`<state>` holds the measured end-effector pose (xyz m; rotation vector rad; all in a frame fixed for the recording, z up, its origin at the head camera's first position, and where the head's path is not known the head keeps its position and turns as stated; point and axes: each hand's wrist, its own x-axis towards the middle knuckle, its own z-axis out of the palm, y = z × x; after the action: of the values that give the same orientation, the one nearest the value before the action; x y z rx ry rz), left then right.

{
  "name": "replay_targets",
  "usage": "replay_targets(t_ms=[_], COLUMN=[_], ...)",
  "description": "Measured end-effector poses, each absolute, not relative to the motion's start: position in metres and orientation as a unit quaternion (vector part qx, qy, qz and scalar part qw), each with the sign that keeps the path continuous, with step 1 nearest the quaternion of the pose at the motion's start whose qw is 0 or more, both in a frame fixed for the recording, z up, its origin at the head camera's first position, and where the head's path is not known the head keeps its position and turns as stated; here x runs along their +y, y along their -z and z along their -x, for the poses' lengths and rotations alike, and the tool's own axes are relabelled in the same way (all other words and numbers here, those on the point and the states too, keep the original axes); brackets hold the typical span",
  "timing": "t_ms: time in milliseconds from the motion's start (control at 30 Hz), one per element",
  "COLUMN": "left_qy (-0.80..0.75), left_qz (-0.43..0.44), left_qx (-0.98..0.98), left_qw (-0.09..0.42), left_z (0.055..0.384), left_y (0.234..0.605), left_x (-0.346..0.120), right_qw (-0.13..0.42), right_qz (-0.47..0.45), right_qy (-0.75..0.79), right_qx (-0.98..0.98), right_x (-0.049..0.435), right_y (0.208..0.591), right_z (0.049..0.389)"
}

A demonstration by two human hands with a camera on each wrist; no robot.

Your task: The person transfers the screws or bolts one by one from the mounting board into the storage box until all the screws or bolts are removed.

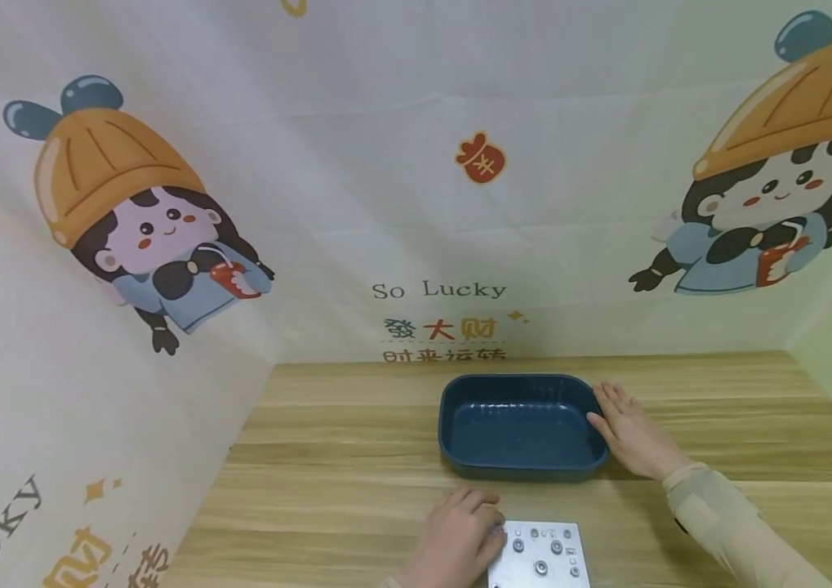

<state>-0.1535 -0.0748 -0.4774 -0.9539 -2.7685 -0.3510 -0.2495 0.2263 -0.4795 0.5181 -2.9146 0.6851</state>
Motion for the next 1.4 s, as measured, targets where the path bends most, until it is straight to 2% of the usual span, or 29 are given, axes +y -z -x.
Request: replay_targets(t_ms=[133,433,700,933,1233,1400], left_qy=[0.125,0.146,0.136,0.125,0.042,0.01], left_qz=[0.306,0.277,0.294,0.297,0.317,0.317], left_qx=[-0.941,-0.948,-0.938,-0.939,-0.932,-0.933], left_qw=[0.069,0.053,0.119,0.12,0.171,0.171], left_z=[0.154,0.156,0.157,0.156,0.154,0.153], left_y=[0.479,0.479,0.479,0.479,0.478,0.477], left_x=[-0.073,-0.071,-0.069,-0.067,-0.062,-0.061], right_qw=[0.05,0.054,0.055,0.056,0.057,0.058], right_qz=[-0.172,-0.175,-0.174,-0.17,-0.17,-0.17], right_qy=[-0.231,-0.227,-0.227,-0.219,-0.215,-0.216], right_qx=[-0.956,-0.956,-0.956,-0.959,-0.96,-0.96], right_x=[0.226,0.226,0.226,0.226,0.226,0.225], right_y=[0.48,0.48,0.48,0.482,0.481,0.48], right_z=[0.249,0.248,0.249,0.25,0.249,0.248])
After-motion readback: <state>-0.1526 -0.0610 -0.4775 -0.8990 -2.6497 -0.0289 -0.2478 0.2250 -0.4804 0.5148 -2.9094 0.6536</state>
